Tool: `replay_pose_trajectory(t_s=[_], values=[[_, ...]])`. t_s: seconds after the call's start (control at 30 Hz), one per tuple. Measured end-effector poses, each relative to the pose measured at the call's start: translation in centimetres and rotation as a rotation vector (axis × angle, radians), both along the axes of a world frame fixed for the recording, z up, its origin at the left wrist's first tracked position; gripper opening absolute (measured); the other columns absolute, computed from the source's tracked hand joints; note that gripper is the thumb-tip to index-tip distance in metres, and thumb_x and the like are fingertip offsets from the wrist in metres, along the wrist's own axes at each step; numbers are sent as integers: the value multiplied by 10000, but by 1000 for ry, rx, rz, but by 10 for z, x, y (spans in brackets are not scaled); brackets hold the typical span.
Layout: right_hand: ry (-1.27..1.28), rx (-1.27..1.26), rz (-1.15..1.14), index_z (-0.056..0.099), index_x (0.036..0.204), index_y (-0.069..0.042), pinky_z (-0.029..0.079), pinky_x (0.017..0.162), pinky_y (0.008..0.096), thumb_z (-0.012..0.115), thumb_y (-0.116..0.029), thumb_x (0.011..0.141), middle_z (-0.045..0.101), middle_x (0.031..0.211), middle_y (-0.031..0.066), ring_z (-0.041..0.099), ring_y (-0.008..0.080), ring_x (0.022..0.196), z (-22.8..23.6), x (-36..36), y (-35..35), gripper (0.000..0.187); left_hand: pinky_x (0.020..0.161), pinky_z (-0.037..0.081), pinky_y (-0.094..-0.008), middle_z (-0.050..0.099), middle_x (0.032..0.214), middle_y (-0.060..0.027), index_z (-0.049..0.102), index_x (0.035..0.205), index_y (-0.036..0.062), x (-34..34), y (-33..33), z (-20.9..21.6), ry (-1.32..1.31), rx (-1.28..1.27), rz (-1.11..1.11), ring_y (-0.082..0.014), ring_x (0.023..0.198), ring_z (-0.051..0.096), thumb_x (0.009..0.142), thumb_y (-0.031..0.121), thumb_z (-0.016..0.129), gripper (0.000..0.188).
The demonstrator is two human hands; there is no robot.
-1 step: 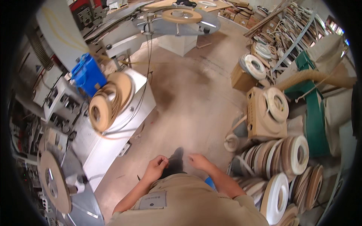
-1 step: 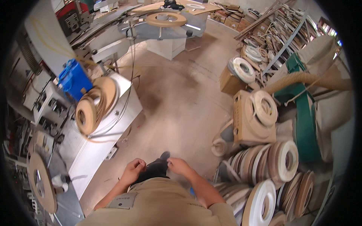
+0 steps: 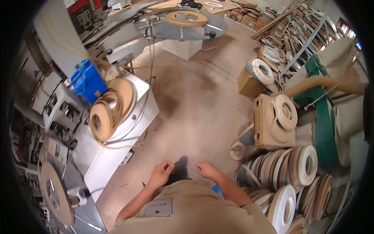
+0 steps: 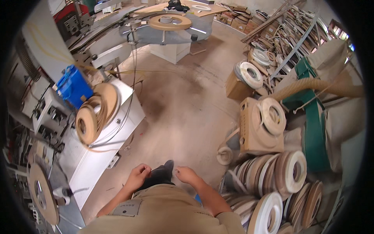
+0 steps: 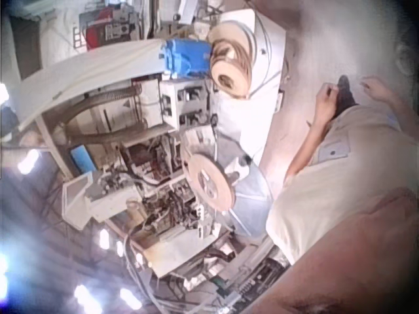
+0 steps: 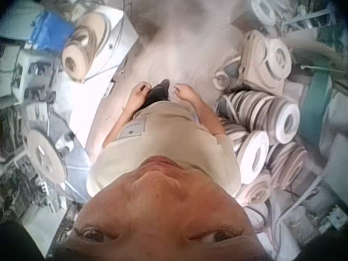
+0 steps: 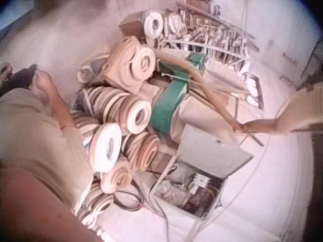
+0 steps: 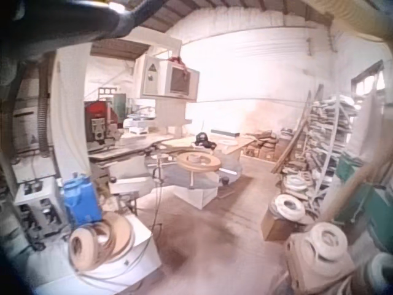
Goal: The person retrieves a white circular LED strip from a machine, places it on a table, and wraps it with clear adhesive tape. The person then secures the tape and places the wrapped LED strip onto a stack of similar items.
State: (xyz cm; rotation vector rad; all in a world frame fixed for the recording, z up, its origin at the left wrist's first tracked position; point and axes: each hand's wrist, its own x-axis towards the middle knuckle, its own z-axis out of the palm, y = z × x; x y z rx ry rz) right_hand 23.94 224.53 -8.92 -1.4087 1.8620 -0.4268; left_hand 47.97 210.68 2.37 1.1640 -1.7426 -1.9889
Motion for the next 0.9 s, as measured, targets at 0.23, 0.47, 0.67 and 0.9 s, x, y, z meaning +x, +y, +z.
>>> replay_pose_trajectory(t_s=[0.23,0.47,0.67,0.9], values=[[-120,43,-321,677,1177,-54,557,837,424,609,-209,928,733,994,187,694,381,922,25,-184,-49,302,777,502,-275,654,900,-18,620,993,7,-213,-147,55,87,-118,-247,-105,827,606,1029,146,585,148],[-126,-20,-412,676,1141,-39,566,831,394,627,-174,945,734,1001,195,709,348,915,-15,-372,-159,243,734,506,-365,682,889,-113,650,1038,29,-420,-259,40,24,-368,-398,-207,784,618,992,229,622,207],[-58,-79,-249,688,1160,-60,559,845,423,675,-205,891,721,1032,201,703,360,962,23,-547,-290,305,765,501,-370,672,919,-138,631,1071,18,-584,-333,74,120,-229,-438,-258,830,622,1005,228,617,221],[119,27,4,694,1156,-73,559,809,412,681,-185,899,727,1019,180,709,344,893,74,-762,-487,281,902,511,-400,676,1099,-153,628,1175,-18,-661,-472,182,547,-388,-268,-306,1020,646,1009,189,620,266]])
